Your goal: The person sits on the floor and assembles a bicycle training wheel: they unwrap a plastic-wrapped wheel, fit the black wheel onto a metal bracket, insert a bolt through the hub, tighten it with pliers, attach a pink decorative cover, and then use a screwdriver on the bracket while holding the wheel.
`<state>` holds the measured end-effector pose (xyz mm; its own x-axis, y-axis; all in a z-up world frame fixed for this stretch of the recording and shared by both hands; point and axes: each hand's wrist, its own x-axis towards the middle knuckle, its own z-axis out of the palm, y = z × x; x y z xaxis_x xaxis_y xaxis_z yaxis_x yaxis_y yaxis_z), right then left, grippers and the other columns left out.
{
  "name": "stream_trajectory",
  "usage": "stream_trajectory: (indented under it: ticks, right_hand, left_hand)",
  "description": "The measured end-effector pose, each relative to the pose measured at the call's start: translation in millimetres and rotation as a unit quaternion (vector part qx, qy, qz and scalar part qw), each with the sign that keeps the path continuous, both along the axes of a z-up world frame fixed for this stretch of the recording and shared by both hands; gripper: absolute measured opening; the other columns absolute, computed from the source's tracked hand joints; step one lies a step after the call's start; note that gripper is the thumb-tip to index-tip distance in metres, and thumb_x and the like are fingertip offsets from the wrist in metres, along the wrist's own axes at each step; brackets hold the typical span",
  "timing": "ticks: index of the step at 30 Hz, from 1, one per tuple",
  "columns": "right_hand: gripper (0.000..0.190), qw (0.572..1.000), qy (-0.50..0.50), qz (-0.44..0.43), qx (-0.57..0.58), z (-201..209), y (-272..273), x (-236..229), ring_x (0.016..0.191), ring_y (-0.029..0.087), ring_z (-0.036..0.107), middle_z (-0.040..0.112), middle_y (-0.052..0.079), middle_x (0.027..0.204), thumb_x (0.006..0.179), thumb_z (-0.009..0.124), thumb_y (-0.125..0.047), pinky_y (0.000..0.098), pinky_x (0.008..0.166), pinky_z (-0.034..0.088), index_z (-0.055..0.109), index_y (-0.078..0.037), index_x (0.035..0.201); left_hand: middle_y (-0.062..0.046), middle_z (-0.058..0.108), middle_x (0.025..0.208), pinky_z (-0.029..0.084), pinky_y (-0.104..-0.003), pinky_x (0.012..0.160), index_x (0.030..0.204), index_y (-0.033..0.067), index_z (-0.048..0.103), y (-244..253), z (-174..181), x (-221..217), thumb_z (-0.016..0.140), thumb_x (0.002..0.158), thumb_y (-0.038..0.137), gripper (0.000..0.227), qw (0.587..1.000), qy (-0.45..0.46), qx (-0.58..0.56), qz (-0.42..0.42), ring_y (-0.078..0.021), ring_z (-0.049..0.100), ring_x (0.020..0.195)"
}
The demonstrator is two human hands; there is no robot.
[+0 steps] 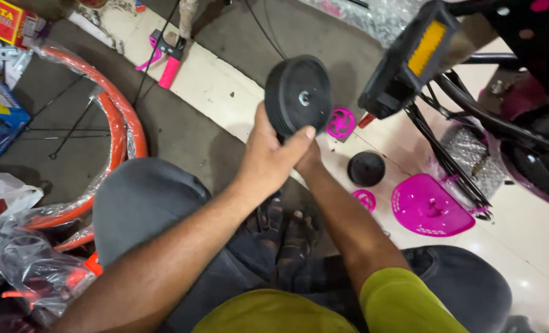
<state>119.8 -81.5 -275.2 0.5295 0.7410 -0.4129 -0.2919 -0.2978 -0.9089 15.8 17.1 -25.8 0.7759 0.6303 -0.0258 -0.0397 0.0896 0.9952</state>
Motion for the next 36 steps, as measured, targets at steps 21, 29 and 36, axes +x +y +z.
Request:
stream_trajectory:
  ticks: [21, 29, 36]
  right_hand:
    - [0.041, 0.984, -0.142, 0.109, -0.022, 0, -50, 7, 0.105, 0.024, 0.069, 0.07, 0.013, 0.116, 0.088, 0.069, -0.014, 0.0351, 0.094, 0.053, 0.062, -0.003, 0.127]
    - [0.036, 0.905, -0.342, 0.176, -0.182, 195, -106, 48, 0.093, 0.027, 0.072, 0.073, 0.016, 0.105, 0.084, 0.069, -0.009, 0.0376, 0.084, 0.056, 0.068, -0.002, 0.119]
    - [0.018, 0.96, -0.273, -0.028, -0.059, 316, -149, 29, 0.091, 0.014, 0.07, 0.073, 0.008, 0.1, 0.096, 0.063, 0.002, 0.0301, 0.083, 0.059, 0.068, 0.003, 0.113]
  left_hand:
    - [-0.014, 0.071, 0.108, 0.058, -0.035, 0.085, 0.132, -0.0015, 0.045, -11, 31, -2, 0.076, 0.085, 0.027, 0.063, 0.983, 0.164, -0.008, -0.079, -0.0208, 0.072, 0.094]
    - [-0.02, 0.072, 0.108, 0.057, -0.042, 0.085, 0.133, -0.0017, 0.044, -27, 32, -9, 0.075, 0.084, 0.032, 0.067, 0.979, 0.166, 0.037, -0.115, -0.0317, 0.073, 0.098]
    - [-0.023, 0.071, 0.107, 0.056, -0.043, 0.086, 0.132, -0.0023, 0.043, -31, 33, -17, 0.075, 0.084, 0.035, 0.069, 0.968, 0.19, 0.068, -0.147, -0.0346, 0.073, 0.097]
